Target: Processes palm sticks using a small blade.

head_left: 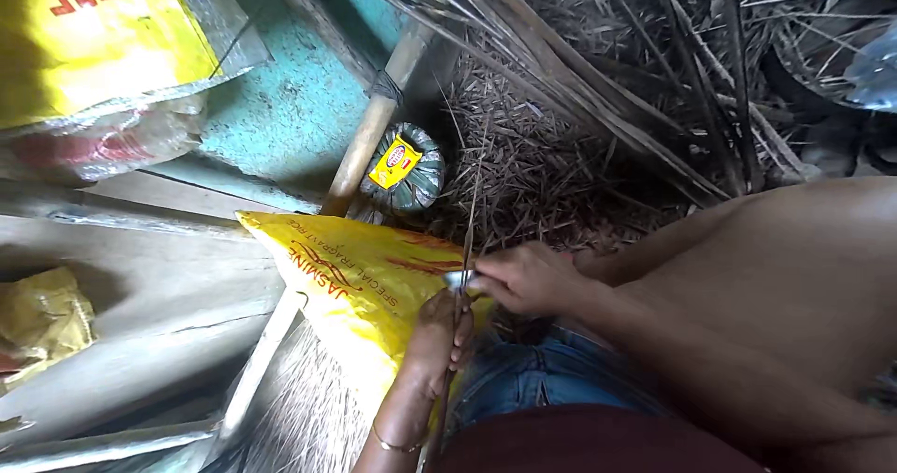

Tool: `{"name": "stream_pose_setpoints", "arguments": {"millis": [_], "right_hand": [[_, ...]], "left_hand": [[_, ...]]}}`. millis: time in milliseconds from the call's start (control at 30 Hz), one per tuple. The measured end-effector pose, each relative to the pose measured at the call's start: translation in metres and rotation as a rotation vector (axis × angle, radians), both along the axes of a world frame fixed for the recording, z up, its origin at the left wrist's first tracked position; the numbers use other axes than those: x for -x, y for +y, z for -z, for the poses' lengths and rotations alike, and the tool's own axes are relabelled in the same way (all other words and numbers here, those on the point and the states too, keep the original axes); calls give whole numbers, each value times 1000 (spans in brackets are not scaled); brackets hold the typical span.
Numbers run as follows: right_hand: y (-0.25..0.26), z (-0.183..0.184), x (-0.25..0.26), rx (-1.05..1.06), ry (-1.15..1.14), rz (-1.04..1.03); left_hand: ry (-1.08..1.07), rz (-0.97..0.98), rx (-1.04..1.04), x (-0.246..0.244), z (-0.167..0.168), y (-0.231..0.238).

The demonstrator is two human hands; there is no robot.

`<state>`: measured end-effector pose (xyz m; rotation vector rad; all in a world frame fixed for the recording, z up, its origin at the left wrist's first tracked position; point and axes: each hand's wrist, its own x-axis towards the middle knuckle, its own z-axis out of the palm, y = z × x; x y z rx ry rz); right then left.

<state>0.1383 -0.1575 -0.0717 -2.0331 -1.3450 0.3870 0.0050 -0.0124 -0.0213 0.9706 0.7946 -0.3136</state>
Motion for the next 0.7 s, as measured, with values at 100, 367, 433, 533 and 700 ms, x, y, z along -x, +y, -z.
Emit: {"name": "stream_pose_setpoints", "arguments": {"millis": [100, 367, 433, 533, 700], "right_hand": [[-7, 5, -32, 124, -60, 209], [0, -10, 12, -33, 201, -139], [0, -6, 6, -26, 122, -105], [-5, 2, -21, 115, 40, 75], [-10, 1, -53, 171, 232, 453]], "left_hand": [[1, 51, -6, 2, -1, -2], [12, 5, -48, -1, 0, -4], [-1, 22, -44, 1, -1, -3], [-1, 59, -56, 3, -3, -4], [8, 88, -56, 4, -3, -5]]}}
